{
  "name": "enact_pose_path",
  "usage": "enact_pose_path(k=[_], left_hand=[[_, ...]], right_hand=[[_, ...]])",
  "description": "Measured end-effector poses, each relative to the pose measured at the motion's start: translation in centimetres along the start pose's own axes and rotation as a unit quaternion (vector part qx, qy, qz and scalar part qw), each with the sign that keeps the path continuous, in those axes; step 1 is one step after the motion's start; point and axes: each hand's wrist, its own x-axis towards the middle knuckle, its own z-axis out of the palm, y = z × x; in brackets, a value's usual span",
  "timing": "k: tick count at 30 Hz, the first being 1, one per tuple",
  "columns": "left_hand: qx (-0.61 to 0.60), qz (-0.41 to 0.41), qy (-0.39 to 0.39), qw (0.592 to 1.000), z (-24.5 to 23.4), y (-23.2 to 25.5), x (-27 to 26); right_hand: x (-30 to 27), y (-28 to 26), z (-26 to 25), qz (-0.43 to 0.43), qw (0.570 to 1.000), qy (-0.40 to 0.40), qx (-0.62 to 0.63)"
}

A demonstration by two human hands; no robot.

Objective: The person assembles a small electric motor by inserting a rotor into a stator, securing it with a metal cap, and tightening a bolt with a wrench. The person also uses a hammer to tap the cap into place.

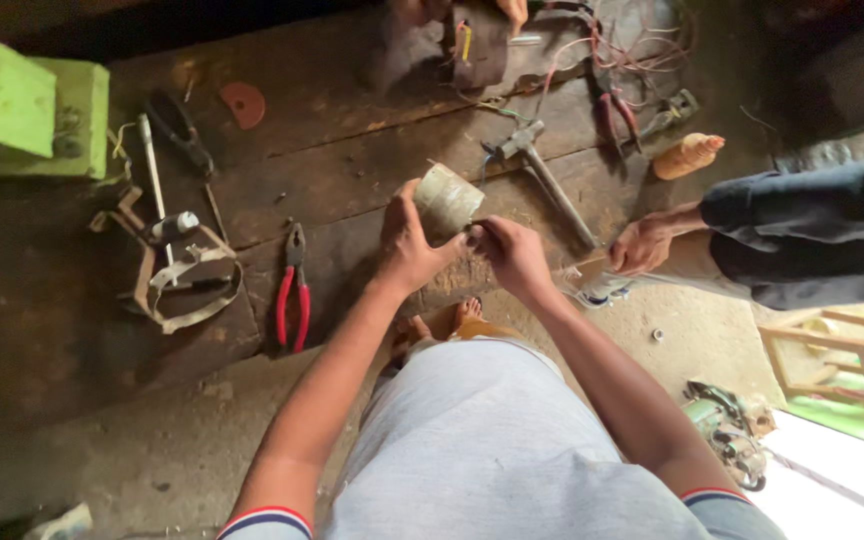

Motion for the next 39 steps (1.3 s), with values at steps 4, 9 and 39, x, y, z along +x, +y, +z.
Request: enact_pose_path(k=[4,9,39], left_hand=[[-0.04,-0.039,-0.031,0.998,-1.0,0.3,-0.2],[-0.068,-0.022,-0.032,0.997,-2.1,0.5,0.1],[0.461,-0.292,0.099,0.832,-10.4,-24.5,0.5]], right_hand=[[-0.2,0.9,1.8,0.106,0.994,-0.006,0.026],[0.5,1.5,2.4,0.198,0.978,0.005,0.072],[-0.8,-4.9,0.4,-0.139,0.985,-0.022,-0.101]])
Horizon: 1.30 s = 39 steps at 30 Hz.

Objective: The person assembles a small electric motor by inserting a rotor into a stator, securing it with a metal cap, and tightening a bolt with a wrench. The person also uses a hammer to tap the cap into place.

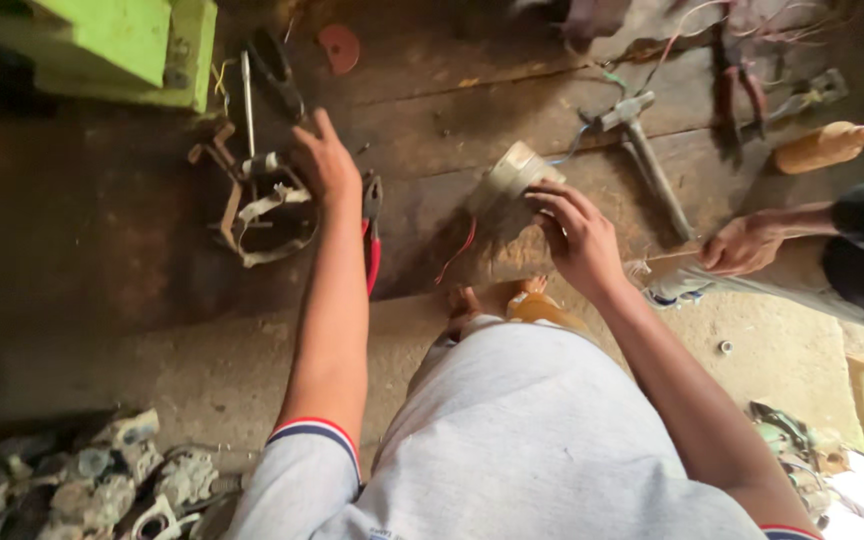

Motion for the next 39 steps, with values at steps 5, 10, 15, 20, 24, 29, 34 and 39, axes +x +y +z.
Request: enact_pose_path(k=[5,10,15,20,24,29,34,39], left_hand=[[-0.099,0.047,0.047,0.993,-5.2,0.7,0.8],[-0.346,0.209,0.019,0.914,-15.3,9.1,-3.4],[-0.451,0.447,-0.015,0.772,-21.6,18.6,-11.9],[-0.388,0.475,-0.066,0.787,-20.3,20.3,-12.4],[-0.28,0.428,-0.056,0.858,-17.1,20.4,-12.2],[-0.271,0.389,-0.098,0.875,-15.5,19.8,-14.0],[-0.223,0.332,-0.137,0.906,-16.9,17.8,-15.3],[-0.363,0.273,-0.191,0.87,-17.4,16.1,-16.3]], right_hand=[[0.6,1.0,-0.6,0.097,0.991,-0.016,0.095],[1.1,2.0,-0.8,0.118,0.951,0.008,0.286],[0.5,2.8,-0.7,0.2,0.903,0.059,0.375],[-1.0,5.3,-1.9,0.211,0.868,0.146,0.425],[-3.0,7.0,-3.4,0.252,0.803,0.265,0.471],[-6.4,8.8,-2.0,0.264,0.791,0.32,0.45],[-9.0,9.3,1.2,0.298,0.826,0.284,0.385],[-10.5,8.9,2.8,0.35,0.832,0.238,0.36]])
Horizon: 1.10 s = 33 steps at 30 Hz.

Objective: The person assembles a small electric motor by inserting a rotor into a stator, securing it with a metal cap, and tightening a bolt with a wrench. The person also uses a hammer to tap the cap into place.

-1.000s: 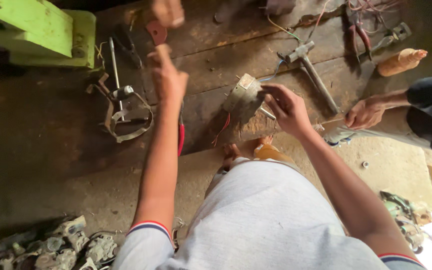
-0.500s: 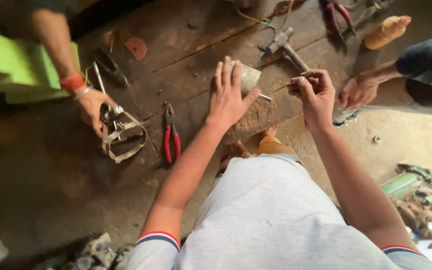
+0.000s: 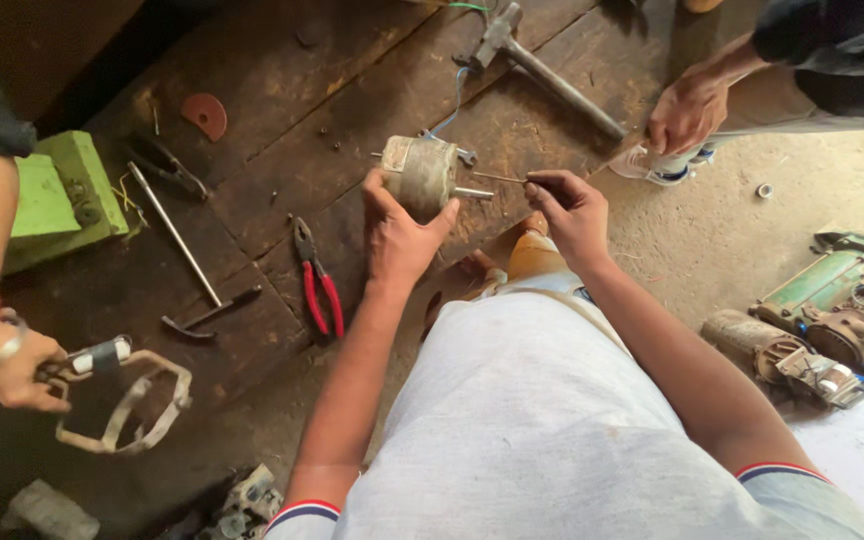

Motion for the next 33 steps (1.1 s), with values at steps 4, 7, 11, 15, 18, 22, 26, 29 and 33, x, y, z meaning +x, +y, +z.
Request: enact_pose_path(k=[4,7,11,15,18,22,26,29,33], left_hand=[[-0.022,0.002,-0.007,1.0,-1.1,-0.8,-2.0],[-0.015,0.015,-0.012,1.0,-1.6,-1.3,-3.1],[-0.017,0.028,-0.007,0.999,-1.8,-2.1,-3.7],[-0.038,0.033,0.006,0.999,-1.8,-2.6,-4.2],[-0.036,0.04,0.01,0.998,-1.9,-2.9,-4.7],[-0.023,0.05,0.004,0.998,-2.2,-3.0,-4.8],[-0.024,0.082,0.004,0.996,-2.6,-3.4,-5.1],[-0.046,0.057,-0.006,0.997,-2.7,-3.4,-5.0],[-0.052,0.064,-0.002,0.997,-2.7,-3.4,-4.8]], right_hand=[[-0.2,-0.1,0.9,0.016,1.0,-0.019,-0.015],[0.1,-0.4,1.4,0.021,0.998,-0.023,-0.055],[0.4,-0.2,2.1,0.012,0.998,-0.033,-0.047],[1.4,0.1,1.8,0.01,0.998,-0.05,-0.025],[1.8,0.6,1.9,0.029,0.997,-0.072,0.005],[1.2,1.1,2.7,0.131,0.984,-0.117,0.018],[0.8,1.2,4.0,0.072,0.98,-0.153,-0.1],[2.2,0.5,5.0,0.176,0.96,-0.216,0.015],[3.5,-0.5,6.2,0.058,0.951,-0.231,-0.197]])
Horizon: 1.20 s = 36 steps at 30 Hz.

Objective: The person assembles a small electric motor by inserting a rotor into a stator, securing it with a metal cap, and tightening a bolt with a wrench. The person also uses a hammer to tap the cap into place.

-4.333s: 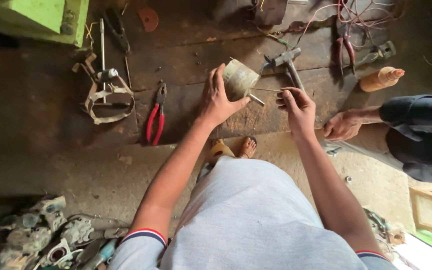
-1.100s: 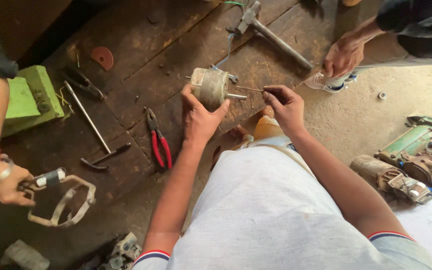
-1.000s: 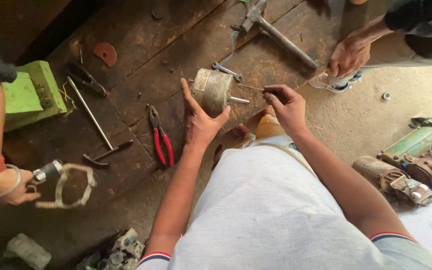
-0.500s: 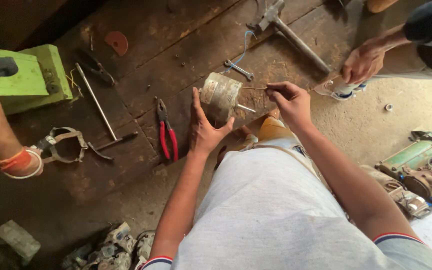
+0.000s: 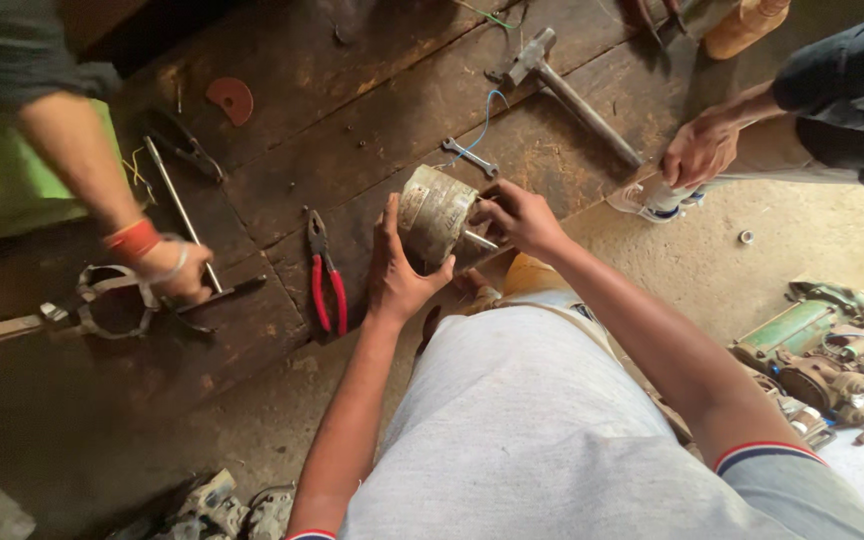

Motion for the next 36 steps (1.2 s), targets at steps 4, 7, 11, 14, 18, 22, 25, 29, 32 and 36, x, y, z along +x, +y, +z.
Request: enact_pose_path(k=[4,7,11,14,18,22,25,29,32,36], left_hand=[[-0.001,-0.013,-0.004,1.0,0.0,-0.1,-0.2],[-0.005,-0.02,-0.005,1.0,0.0,-0.5,-0.1],[-0.011,-0.011,0.003,1.0,0.0,-0.8,-0.6],[-0.022,0.004,0.009,1.0,0.0,-1.0,-0.5],[-0.015,0.004,0.015,1.0,0.0,-1.1,-0.6],[-0.031,0.007,-0.014,0.999,-0.7,-1.3,-0.2],[-0.024,0.028,-0.067,0.997,-2.7,-1.8,1.1],[-0.017,0.025,-0.123,0.992,-5.1,-2.6,2.3],[0.02,-0.031,-0.05,0.998,-5.6,-3.1,2.0],[-0.041,-0.126,0.003,0.991,-3.6,-2.6,1.0]], right_hand=[[-0.4,-0.6,-0.1,-0.161,0.979,0.026,-0.119],[-1.3,-0.6,-0.3,-0.102,0.983,0.049,-0.145],[-1.2,-0.2,0.2,-0.142,0.976,0.057,-0.157],[0.2,-0.2,1.0,-0.226,0.941,0.091,-0.234],[1.0,-0.2,0.7,-0.065,0.981,0.028,-0.181],[0.2,-0.6,-0.3,-0.16,0.945,0.068,-0.276],[-0.9,-1.9,-0.9,-0.174,0.931,0.073,-0.311],[-3.1,-3.5,-1.7,-0.128,0.934,0.111,-0.313],[-4.2,-4.0,-1.7,-0.233,0.869,0.169,-0.401],[-4.8,-3.8,-1.2,-0.249,0.877,0.109,-0.396]])
